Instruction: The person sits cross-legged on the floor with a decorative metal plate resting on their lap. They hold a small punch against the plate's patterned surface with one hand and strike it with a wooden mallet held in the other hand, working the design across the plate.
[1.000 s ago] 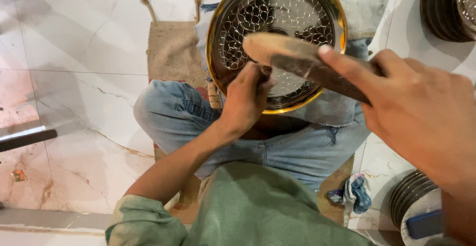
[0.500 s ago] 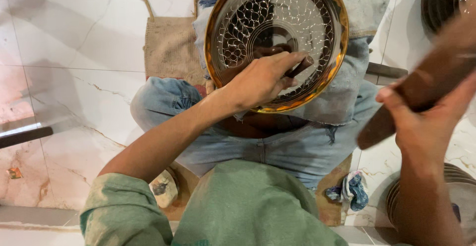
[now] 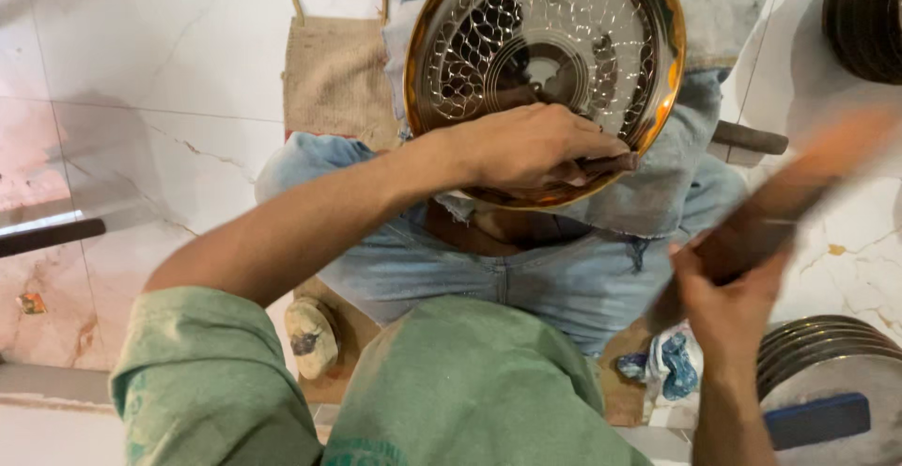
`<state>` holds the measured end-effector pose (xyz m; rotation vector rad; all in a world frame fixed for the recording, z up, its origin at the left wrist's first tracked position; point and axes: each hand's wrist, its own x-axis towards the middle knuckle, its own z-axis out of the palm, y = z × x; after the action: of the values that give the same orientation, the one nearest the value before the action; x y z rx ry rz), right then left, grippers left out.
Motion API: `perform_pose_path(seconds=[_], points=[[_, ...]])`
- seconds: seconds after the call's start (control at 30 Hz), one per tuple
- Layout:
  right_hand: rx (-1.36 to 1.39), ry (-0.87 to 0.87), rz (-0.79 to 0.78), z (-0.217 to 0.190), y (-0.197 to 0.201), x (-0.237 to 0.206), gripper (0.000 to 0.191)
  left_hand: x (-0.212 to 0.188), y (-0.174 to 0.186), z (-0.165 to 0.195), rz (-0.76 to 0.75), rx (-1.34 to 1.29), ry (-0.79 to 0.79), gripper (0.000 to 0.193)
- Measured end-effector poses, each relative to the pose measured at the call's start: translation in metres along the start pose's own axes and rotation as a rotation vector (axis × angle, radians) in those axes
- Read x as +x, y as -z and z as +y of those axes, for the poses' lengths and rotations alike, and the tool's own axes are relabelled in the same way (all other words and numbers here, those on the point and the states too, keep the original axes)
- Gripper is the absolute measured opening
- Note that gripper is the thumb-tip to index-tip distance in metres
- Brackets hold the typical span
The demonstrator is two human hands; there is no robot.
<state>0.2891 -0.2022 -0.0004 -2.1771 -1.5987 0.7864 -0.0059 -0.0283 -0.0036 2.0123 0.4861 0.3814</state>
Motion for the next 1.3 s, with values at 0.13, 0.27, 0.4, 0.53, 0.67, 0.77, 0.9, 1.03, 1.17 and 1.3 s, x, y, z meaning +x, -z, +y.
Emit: perform_pose_path(seconds=[0.13,0.27,0.4,0.53,0.67,0.77,0.9,1.03,1.17,1.3], points=[[0.652,0.154,0.212,0.003,-0.034,-0.035,0.075,0.008,0.009,0.006,-0.081,-0.008,-0.135,0.054],[0.025,0.162,0.234,0.003,-0.052,-0.057,0.083,0.014,0.011,0.006,-0.277,0.006,-0.040,0.049],[0.002,0.044,0.128,0.005,-0.046,-0.057,0.089,0.009,0.011,0.002,-0.199,0.004,-0.107,0.049],[0.559,0.059,0.137,-0.005,-0.019,-0.030,0.079,-0.006,0.007,0.000,-0.022,0.009,-0.078,0.042],[-0.133,0.320,-0.051,-0.035,0.022,0.016,0.084,-0.018,-0.004,0.001,0.141,0.052,0.093,0.044],[-0.030,0.336,-0.161,-0.066,0.045,0.049,0.077,-0.030,-0.013,0.003,0.328,0.025,0.114,0.046],[-0.486,0.291,-0.246,-0.113,0.072,0.084,0.090,-0.042,-0.028,0.006,0.524,-0.043,0.261,0.041],[-1.214,0.507,-0.463,-0.167,0.085,0.101,0.092,-0.045,-0.047,0.015,0.741,0.000,0.382,0.037],[-0.941,0.739,-0.277,-0.216,0.084,0.102,0.091,-0.048,-0.064,0.025,0.966,-0.013,0.488,0.032],[-1.058,0.805,-0.325,-0.245,0.079,0.099,0.095,-0.050,-0.079,0.034,1.063,-0.028,0.599,0.025]])
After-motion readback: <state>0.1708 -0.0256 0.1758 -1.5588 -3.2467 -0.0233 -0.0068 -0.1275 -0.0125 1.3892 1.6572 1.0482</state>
